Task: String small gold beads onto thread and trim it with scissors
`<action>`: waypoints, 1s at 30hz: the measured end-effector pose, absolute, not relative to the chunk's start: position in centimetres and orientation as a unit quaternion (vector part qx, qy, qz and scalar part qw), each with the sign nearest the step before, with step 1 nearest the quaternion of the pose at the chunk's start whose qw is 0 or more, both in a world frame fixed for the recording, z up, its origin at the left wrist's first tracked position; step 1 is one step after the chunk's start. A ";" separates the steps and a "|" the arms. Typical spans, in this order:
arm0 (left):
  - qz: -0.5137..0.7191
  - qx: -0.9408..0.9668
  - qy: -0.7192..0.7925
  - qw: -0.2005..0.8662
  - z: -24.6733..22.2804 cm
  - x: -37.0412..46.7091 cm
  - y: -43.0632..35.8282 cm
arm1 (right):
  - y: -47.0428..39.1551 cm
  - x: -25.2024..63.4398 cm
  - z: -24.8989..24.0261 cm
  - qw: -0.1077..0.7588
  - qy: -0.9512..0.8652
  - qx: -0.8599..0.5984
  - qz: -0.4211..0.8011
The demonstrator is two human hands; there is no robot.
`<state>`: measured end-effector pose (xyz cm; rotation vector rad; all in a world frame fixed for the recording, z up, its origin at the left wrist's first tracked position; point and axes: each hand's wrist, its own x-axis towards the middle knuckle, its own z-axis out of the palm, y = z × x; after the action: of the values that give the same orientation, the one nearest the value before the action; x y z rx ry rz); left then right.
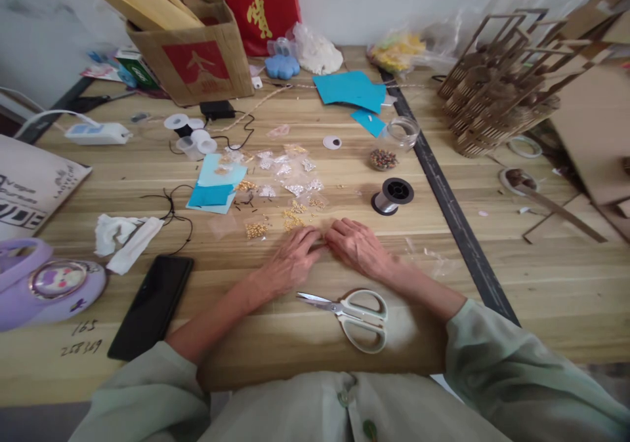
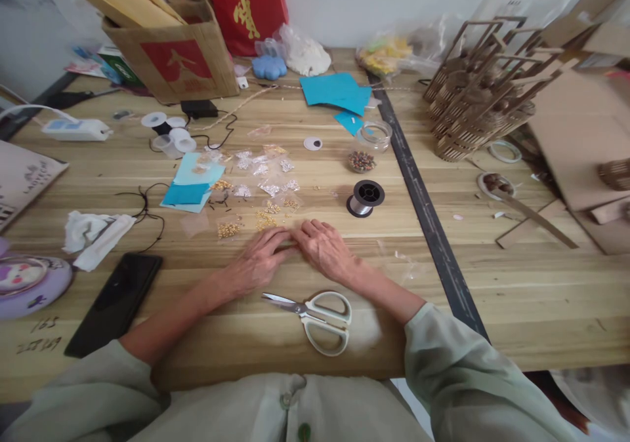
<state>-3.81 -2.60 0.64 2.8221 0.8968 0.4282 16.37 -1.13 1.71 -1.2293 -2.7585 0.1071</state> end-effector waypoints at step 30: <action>0.250 0.576 0.404 0.666 1.8 -2.1 -1.3 | -4.1 18.0 3.7 0.287 -0.860 -0.371 0.203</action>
<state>-2.08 -1.34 1.80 1.2996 0.9112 0.5649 17.96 -4.15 3.70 -0.9904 -2.2962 0.5424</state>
